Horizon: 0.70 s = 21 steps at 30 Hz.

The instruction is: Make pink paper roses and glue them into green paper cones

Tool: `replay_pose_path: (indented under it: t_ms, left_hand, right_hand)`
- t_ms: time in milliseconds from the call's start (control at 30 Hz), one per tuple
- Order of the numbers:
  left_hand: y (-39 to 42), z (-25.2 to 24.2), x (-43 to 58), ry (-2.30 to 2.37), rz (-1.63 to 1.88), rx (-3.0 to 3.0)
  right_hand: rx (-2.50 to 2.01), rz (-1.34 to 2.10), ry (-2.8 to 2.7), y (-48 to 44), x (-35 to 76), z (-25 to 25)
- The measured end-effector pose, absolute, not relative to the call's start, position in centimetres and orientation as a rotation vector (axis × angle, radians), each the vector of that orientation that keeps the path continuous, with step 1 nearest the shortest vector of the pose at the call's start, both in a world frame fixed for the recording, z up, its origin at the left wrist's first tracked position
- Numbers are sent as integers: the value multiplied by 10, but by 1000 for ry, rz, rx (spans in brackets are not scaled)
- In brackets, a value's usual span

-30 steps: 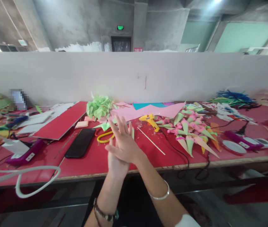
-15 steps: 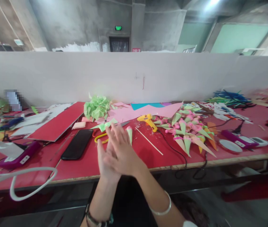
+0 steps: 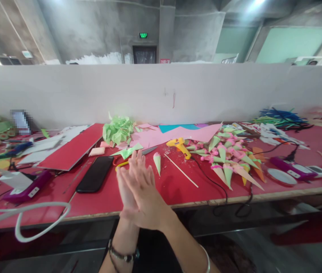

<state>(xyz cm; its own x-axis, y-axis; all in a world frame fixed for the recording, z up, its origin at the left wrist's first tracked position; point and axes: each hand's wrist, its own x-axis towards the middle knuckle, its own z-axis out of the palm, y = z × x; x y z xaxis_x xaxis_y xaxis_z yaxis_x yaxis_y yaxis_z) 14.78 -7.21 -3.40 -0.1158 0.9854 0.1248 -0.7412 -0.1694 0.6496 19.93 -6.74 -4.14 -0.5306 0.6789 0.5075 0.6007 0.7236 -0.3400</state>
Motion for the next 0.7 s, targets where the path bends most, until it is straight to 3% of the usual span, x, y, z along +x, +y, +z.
replay_pose_path:
  t_ms: [133, 233, 300, 367, 433, 500, 700]
  left_hand:
    - [-72, -48, 169, 373, 1961, 561]
    - [-67, -53, 167, 365, 1501, 484]
    - [-66, -53, 161, 389, 1405, 452]
    - [-69, -50, 160, 325, 1614, 511]
    - [-73, -46, 166, 205, 2088, 542]
    - [-76, -42, 174, 177, 2201, 563]
    - [-72, -34, 159, 390, 1719, 507]
  right_hand:
    - [-905, 99, -2301, -65, 193, -25]
    - [-1061, 74, -2242, -49, 200, -19]
    - [-1143, 83, -2234, -47, 203, -25]
    - [-1135, 117, -2272, -55, 200, -33]
    - [-1035, 135, -2334, -66, 191, -36]
    - [-966, 115, -2353, -72, 183, -32]
    - [-1033, 195, -2313, -53, 190, -21]
